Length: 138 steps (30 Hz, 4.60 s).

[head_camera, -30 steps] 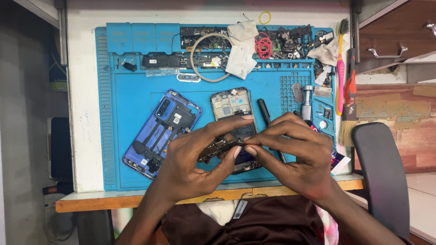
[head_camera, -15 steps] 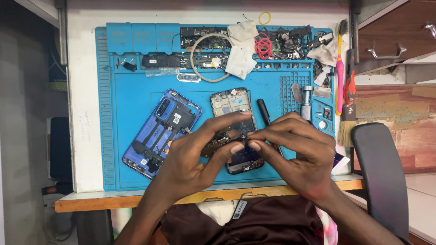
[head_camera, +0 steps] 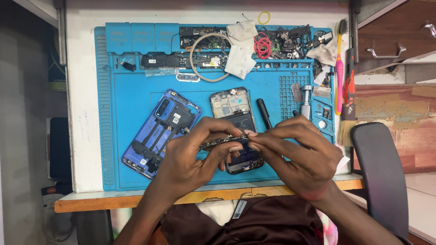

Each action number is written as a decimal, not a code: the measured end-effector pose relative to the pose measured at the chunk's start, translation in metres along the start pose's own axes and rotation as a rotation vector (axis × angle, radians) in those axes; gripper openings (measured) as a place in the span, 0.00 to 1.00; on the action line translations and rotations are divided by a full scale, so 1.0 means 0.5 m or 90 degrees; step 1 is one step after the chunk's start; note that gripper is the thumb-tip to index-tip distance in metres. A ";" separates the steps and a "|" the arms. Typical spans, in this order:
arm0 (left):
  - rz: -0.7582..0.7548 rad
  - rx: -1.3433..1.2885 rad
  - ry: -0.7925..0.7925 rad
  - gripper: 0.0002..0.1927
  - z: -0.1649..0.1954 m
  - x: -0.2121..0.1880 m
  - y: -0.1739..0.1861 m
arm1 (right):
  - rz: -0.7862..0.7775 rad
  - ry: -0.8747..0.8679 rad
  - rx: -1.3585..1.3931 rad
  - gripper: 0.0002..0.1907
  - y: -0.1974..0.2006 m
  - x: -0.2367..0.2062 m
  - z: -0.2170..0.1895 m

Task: The person holds a small circuit board and uses a metal spudger to carefully pry and remove a black component from it. They then use the spudger to scrape the surface of the board.

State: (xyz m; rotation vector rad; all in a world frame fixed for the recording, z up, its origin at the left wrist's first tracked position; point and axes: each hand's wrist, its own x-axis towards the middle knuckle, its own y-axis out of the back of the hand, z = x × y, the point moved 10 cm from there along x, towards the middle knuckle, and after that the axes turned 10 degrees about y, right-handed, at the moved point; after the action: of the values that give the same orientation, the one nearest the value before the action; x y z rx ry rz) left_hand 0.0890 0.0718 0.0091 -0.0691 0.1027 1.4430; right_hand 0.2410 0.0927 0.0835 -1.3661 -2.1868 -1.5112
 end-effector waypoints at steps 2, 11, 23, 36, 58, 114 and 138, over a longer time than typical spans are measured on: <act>-0.002 -0.007 0.013 0.12 -0.004 0.000 0.000 | 0.002 0.006 -0.004 0.12 -0.001 0.000 -0.002; 0.006 0.036 0.029 0.12 -0.001 0.002 -0.001 | -0.007 0.006 -0.020 0.12 -0.002 -0.003 -0.002; -0.003 0.093 0.043 0.08 -0.013 0.005 -0.005 | -0.046 0.001 0.026 0.15 -0.015 -0.003 0.012; -0.013 0.008 0.060 0.07 -0.013 0.010 -0.005 | -0.047 0.032 0.020 0.14 -0.011 -0.003 0.010; 0.013 0.010 0.074 0.07 -0.008 0.013 -0.002 | -0.035 -0.052 0.014 0.12 -0.016 0.010 0.020; 0.022 -0.019 0.155 0.13 -0.031 0.017 -0.001 | -0.034 -0.201 0.142 0.08 -0.023 -0.022 0.068; -0.062 -0.290 0.216 0.15 -0.042 0.014 -0.043 | 0.151 -0.566 0.606 0.10 -0.081 -0.123 0.165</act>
State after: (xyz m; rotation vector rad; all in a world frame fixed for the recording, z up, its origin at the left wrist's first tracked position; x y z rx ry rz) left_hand 0.1103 0.0735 -0.0129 -0.6851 0.0453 1.3234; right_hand 0.2748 0.1197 -0.0183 -1.9094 -2.4252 0.3758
